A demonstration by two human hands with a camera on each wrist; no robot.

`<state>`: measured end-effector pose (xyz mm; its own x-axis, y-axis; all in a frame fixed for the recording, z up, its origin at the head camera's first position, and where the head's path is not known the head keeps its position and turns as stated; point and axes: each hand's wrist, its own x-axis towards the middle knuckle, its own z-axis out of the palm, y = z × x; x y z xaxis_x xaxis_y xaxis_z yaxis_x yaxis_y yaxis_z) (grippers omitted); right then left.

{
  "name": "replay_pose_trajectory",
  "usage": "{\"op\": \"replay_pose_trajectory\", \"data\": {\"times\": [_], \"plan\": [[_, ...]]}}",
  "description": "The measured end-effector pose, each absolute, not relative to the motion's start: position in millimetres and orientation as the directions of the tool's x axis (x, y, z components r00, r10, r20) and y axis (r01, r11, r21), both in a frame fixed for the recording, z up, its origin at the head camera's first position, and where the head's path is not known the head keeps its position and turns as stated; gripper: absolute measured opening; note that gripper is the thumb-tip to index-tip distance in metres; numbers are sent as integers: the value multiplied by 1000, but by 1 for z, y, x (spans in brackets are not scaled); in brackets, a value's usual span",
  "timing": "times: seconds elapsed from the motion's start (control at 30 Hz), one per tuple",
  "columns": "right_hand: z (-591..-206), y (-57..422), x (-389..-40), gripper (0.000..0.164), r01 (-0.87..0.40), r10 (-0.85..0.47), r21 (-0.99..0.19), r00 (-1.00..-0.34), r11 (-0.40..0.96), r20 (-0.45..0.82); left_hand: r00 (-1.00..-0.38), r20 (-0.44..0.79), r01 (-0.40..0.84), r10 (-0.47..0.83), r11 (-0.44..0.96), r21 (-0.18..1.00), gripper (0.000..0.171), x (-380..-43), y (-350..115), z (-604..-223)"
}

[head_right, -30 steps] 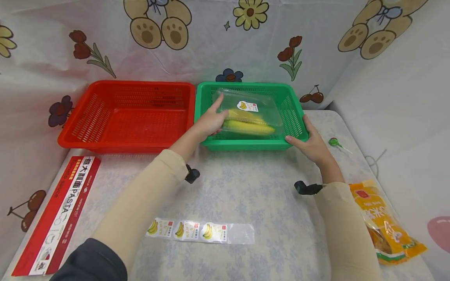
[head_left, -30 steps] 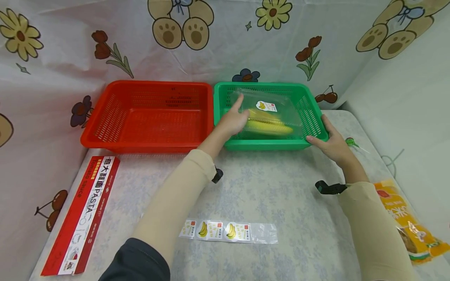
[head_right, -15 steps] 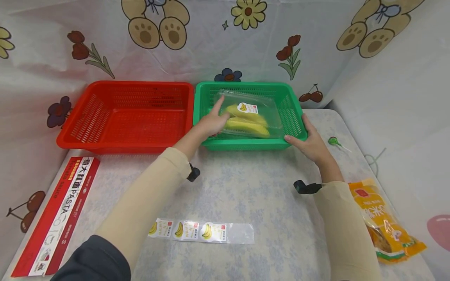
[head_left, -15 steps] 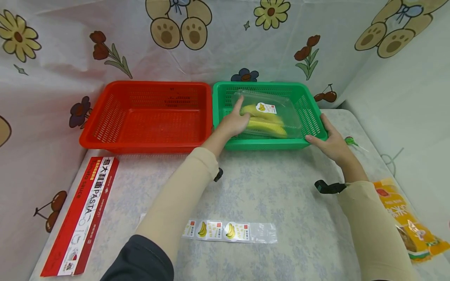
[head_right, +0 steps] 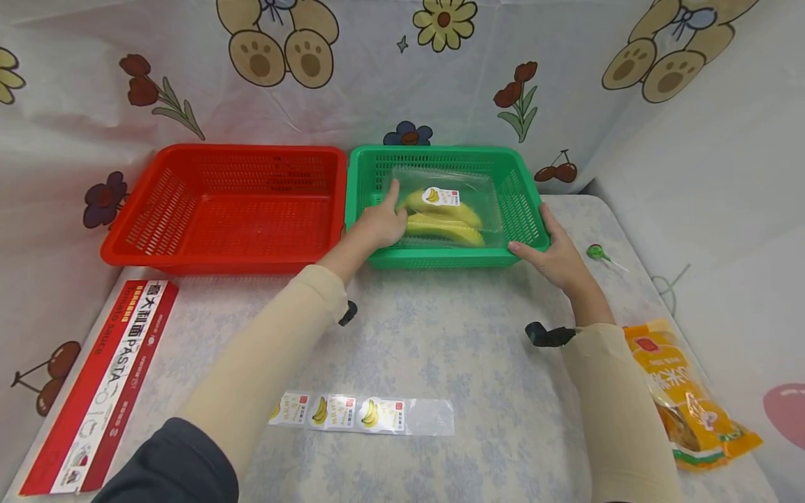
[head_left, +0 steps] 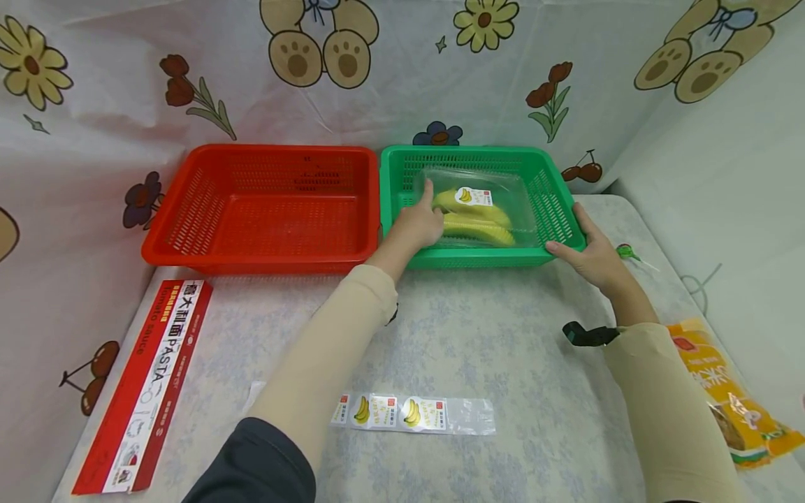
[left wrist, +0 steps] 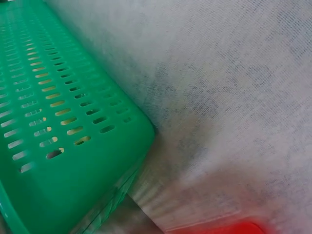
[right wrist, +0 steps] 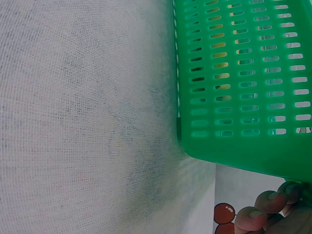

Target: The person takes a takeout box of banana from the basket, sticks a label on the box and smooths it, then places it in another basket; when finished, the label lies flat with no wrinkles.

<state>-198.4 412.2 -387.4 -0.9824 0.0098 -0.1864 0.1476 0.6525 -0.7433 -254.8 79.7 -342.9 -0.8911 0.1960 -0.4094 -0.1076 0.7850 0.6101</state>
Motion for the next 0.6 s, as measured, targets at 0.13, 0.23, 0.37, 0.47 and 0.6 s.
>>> {"op": "replay_pose_trajectory", "data": {"times": [0.13, 0.23, 0.37, 0.47, 0.6], "plan": [[-387, 411, -197, 98, 147, 8, -749, -983, 646, -186, -896, -406, -101, 179, 808, 580, 63, -252, 82, -344], [-386, 410, -198, 98, 147, 8, -748, -982, 647, -186, -909, -386, -99, 157, 817, 567, 63, -250, 83, -345], [-385, 408, -200, 99, 142, 3, -734, -982, 664, -188, -938, -322, -69, 132, 837, 543, 59, -248, 83, -347], [-385, 406, -201, 100, 124, -12, -722, -984, 681, -180, -961, -247, -18, 125, 861, 508, 55, -246, 82, -349], [-385, 406, -201, 98, 74, -48, -698, -987, 712, -154, -976, -162, 56, 145, 887, 458, 50, -241, 82, -349]]}}
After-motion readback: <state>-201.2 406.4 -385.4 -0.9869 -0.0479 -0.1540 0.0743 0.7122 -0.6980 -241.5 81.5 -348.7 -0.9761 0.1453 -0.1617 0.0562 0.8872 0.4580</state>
